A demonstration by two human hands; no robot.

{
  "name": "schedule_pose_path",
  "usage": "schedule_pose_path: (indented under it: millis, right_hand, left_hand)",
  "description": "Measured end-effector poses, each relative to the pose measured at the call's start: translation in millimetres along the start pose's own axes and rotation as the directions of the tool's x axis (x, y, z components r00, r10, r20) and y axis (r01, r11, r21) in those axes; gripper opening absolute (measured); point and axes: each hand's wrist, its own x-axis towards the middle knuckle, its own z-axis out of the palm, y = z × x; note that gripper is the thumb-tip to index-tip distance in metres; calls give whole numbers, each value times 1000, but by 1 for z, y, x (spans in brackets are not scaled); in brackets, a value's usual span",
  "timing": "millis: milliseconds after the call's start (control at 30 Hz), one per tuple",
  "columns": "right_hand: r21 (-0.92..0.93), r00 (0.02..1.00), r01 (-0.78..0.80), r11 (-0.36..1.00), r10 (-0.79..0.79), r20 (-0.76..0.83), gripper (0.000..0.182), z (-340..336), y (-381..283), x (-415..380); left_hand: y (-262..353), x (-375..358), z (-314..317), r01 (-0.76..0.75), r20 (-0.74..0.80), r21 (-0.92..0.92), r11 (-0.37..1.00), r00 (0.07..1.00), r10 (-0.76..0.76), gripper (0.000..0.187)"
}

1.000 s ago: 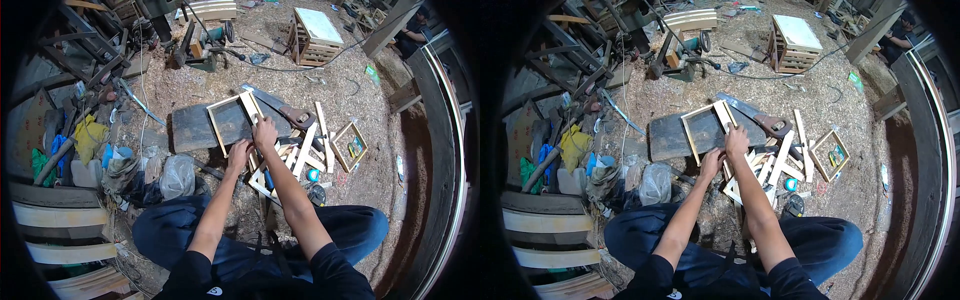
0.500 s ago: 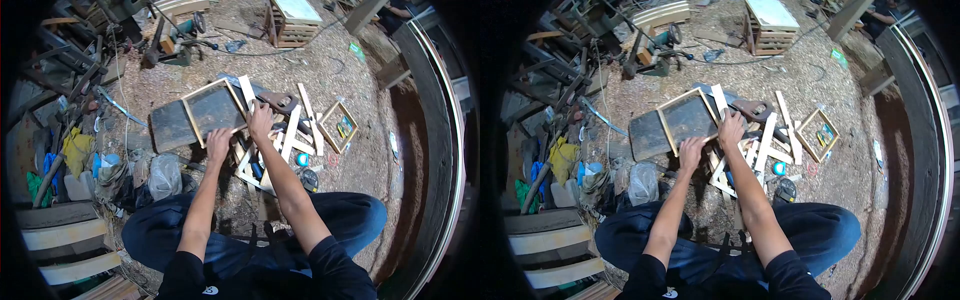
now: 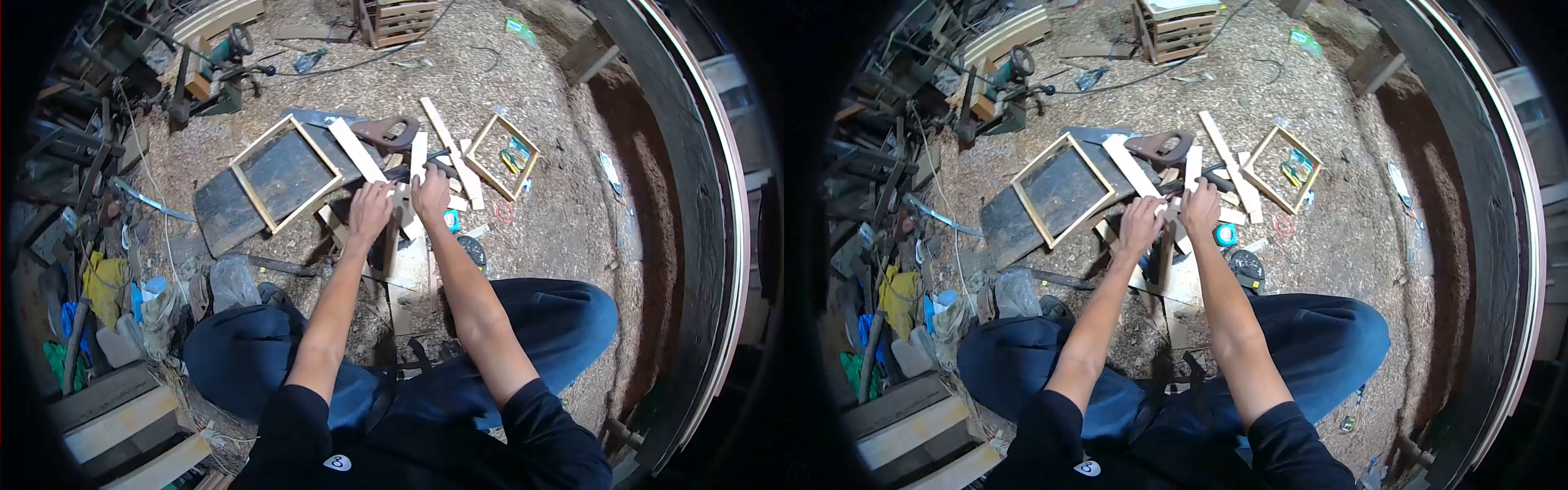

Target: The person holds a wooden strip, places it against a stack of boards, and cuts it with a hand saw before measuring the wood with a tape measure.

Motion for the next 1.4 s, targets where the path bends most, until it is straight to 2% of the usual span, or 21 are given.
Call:
schedule_pose_path:
  millis: [100,233,300,467,600,667,700,733,833,867,933,967,1000,1067,1100,1133,1200,1267,1333,1367,1400]
  right_hand:
    - [-3,990,-137,991,137,44,34,-11,42,-5]
    - [-70,951,-295,953,300,80,41,-4,88,-12]
    - [-179,881,-418,891,446,160,52,9,102,-17]
    - [-305,796,-508,806,574,191,69,28,111,-34]
    - [-225,891,-389,893,427,154,65,21,100,-39]
    - [-12,959,-285,959,284,-19,61,11,76,-35]
    - [106,962,-274,956,274,10,59,0,56,-28]
    - [243,986,-135,960,154,-58,58,8,54,-25]
    - [592,990,-24,805,-63,125,46,10,8,-8]
    - [541,976,165,825,-217,33,43,7,-7,-9]
    - [650,947,159,743,-301,112,41,4,-46,-12]
    - [689,932,164,706,-340,126,41,-4,-65,-16]
    - [686,921,145,713,-351,170,41,3,-77,-18]
    - [644,880,239,727,-443,173,41,7,-105,-22]
    - [685,867,185,704,-445,223,42,14,-118,-24]
    - [684,850,194,703,-469,240,47,21,-128,-28]
    - [666,855,288,688,-498,145,53,35,-150,-37]
    - [673,860,149,725,-431,273,55,15,-183,-53]
    - [618,855,253,744,-472,217,51,44,-190,-52]
    - [632,867,198,750,-435,245,49,52,-192,-54]
    - [620,862,204,757,-440,253,44,55,-196,-53]
  left_hand:
    - [24,5,32,-32,43,-20,999,999,33,21]
    - [37,2,42,49,234,-42,998,972,-37,25]
    - [32,-5,47,30,249,-39,999,968,-19,25]
    - [23,-5,45,17,261,-113,993,965,13,24]
    - [20,2,40,40,264,-135,990,965,-3,22]
    - [18,8,32,107,197,-178,978,978,-71,21]
    - [17,12,24,154,150,-209,966,981,-124,20]
    - [13,20,14,189,145,-275,943,977,-154,19]
    - [-3,36,-4,348,123,-469,812,936,-330,26]
    - [-9,41,-10,400,163,-586,705,910,-381,28]
    - [-30,48,-24,458,231,-697,552,871,-433,29]
    - [-43,47,-32,424,176,-677,602,887,-426,26]
    - [-69,43,-24,408,150,-723,557,880,-450,25]
    - [-83,42,-62,579,282,-664,473,780,-559,26]
    - [-94,43,-82,667,406,-623,409,722,-560,28]
    - [-108,41,-88,657,453,-704,269,707,-544,28]
    - [-129,41,-111,714,465,-631,303,661,-589,26]
    - [-161,43,-130,754,528,-565,334,642,-556,27]
    - [-182,49,-141,878,632,-323,353,478,-610,30]
    - [-188,53,-142,906,616,-284,314,423,-665,32]
    - [-197,57,-142,903,611,-292,314,429,-665,32]
